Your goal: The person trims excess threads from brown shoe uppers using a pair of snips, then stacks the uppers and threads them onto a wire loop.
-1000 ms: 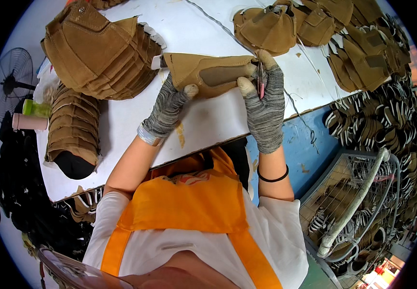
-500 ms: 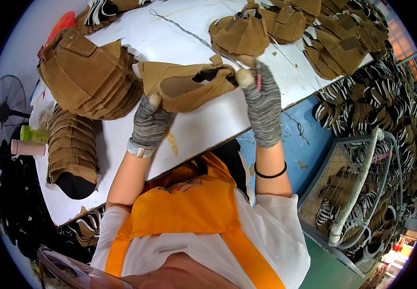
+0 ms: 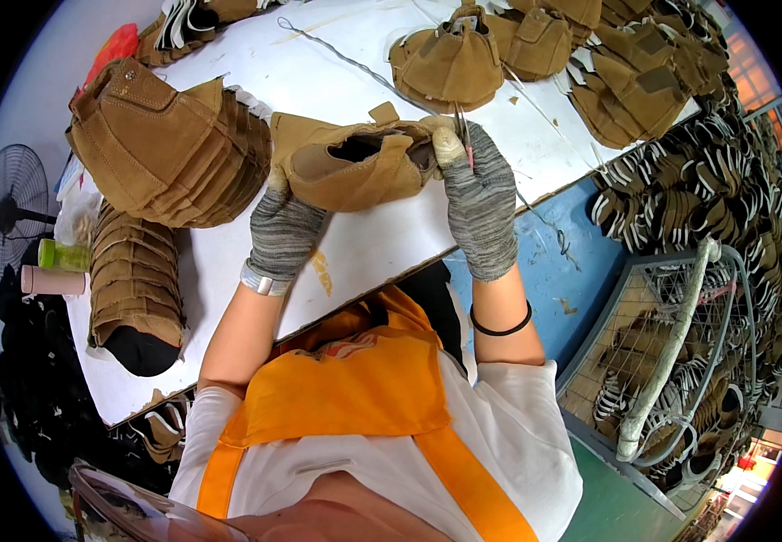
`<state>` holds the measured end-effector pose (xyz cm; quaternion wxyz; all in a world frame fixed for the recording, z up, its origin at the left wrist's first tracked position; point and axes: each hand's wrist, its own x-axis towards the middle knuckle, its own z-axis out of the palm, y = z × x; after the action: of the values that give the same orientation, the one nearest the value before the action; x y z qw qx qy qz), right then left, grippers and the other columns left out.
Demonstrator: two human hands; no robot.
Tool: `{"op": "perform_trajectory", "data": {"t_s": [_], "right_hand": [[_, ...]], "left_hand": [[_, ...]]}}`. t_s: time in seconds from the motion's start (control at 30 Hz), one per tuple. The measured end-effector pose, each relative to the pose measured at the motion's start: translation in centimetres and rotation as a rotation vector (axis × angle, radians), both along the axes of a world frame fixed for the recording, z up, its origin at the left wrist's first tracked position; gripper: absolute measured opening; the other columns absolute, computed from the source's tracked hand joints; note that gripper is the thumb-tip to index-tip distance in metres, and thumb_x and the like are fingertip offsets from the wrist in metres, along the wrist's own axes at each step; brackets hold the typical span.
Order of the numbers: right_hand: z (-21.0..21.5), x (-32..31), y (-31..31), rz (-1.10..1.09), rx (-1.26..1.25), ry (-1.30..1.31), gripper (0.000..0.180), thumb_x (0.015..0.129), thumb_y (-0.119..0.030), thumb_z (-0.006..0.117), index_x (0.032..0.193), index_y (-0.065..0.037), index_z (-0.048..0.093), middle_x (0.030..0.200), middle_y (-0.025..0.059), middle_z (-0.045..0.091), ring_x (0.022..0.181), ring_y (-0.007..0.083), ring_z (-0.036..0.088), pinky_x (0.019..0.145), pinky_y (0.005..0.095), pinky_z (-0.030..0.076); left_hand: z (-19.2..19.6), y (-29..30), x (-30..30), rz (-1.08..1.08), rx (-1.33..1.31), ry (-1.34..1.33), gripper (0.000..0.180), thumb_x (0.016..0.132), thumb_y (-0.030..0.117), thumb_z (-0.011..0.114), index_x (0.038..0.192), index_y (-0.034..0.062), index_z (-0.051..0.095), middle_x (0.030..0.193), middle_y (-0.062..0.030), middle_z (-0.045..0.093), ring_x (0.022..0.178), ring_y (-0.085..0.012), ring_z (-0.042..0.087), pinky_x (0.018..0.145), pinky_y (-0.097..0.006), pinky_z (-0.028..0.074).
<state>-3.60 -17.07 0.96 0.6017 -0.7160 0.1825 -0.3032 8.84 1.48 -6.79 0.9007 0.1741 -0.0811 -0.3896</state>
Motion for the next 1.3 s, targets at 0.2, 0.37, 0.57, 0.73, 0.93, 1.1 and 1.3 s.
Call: {"op": "perform_trajectory", "data": {"t_s": [0.2,0.37,0.57,0.73,0.93,1.1,1.3], "right_hand": [[0.3,-0.3,1.1,0.042,0.021,0.001,0.034,0.095,-0.032,0.052,0.107,-0.002,0.062,0.082,0.0038,0.062,0.073,0.0095,0.055,0.066,0.0227,0.045],[-0.9,0.3,1.5,0.091,0.109,-0.079,0.037,0.093,-0.034,0.055,0.109,-0.001,0.061,0.084,0.0035,0.063,0.074,0.0088,0.057,0.067,0.0222,0.048],[0.3,-0.2,1.8,0.104,0.066,-0.001,0.040,0.091,-0.036,0.058,0.109,-0.001,0.061,0.085,0.0039,0.064,0.073,0.0076,0.059,0.065,0.0214,0.049],[-0.1,-0.1,1.7,0.123,0.102,-0.012,0.039,0.090,-0.035,0.060,0.108,0.000,0.061,0.082,0.0043,0.064,0.072,0.0078,0.059,0.063,0.0215,0.048],[0.1,-0.1,2.1,0.110,0.119,0.009,0.037,0.091,-0.033,0.060,0.107,0.000,0.061,0.082,0.0043,0.064,0.072,0.0081,0.059,0.063,0.0217,0.048],[-0.1,-0.1,2.0,0.127,0.133,0.033,0.037,0.091,-0.032,0.060,0.107,0.001,0.061,0.083,0.0049,0.065,0.073,0.0084,0.060,0.065,0.0222,0.049],[-0.6,0.1,2.0,0.126,0.148,0.004,0.036,0.091,-0.032,0.059,0.107,0.000,0.061,0.082,0.0048,0.064,0.073,0.0085,0.059,0.065,0.0220,0.049]], "left_hand": [[1.6,0.0,-0.5,0.033,0.087,-0.200,0.064,0.089,0.045,0.055,0.136,0.0061,0.035,0.138,-0.0127,0.039,0.127,-0.0273,0.036,0.111,-0.043,0.026],[1.7,0.3,-0.6,0.072,0.121,-0.255,0.066,0.089,0.046,0.054,0.137,0.0052,0.033,0.136,-0.0138,0.041,0.126,-0.0279,0.039,0.109,-0.043,0.031],[1.1,0.0,-0.5,0.013,0.116,-0.146,0.067,0.089,0.047,0.054,0.138,0.0067,0.032,0.136,-0.0147,0.040,0.126,-0.0300,0.038,0.109,-0.046,0.030],[1.1,0.1,-0.2,-0.011,0.105,-0.125,0.070,0.087,0.048,0.057,0.138,0.0067,0.032,0.136,-0.0158,0.040,0.127,-0.0315,0.038,0.109,-0.046,0.030],[0.6,0.1,0.1,-0.029,0.100,-0.055,0.071,0.086,0.046,0.059,0.138,0.0063,0.032,0.137,-0.0164,0.039,0.127,-0.0320,0.037,0.109,-0.046,0.031],[0.3,0.2,0.5,-0.076,0.008,-0.014,0.060,0.093,0.038,0.050,0.138,0.0030,0.030,0.135,-0.0173,0.040,0.125,-0.0293,0.041,0.108,-0.042,0.034],[0.1,0.0,0.6,-0.073,0.014,-0.032,0.062,0.093,0.039,0.050,0.138,0.0016,0.029,0.135,-0.0172,0.040,0.126,-0.0296,0.040,0.108,-0.042,0.034]]}}
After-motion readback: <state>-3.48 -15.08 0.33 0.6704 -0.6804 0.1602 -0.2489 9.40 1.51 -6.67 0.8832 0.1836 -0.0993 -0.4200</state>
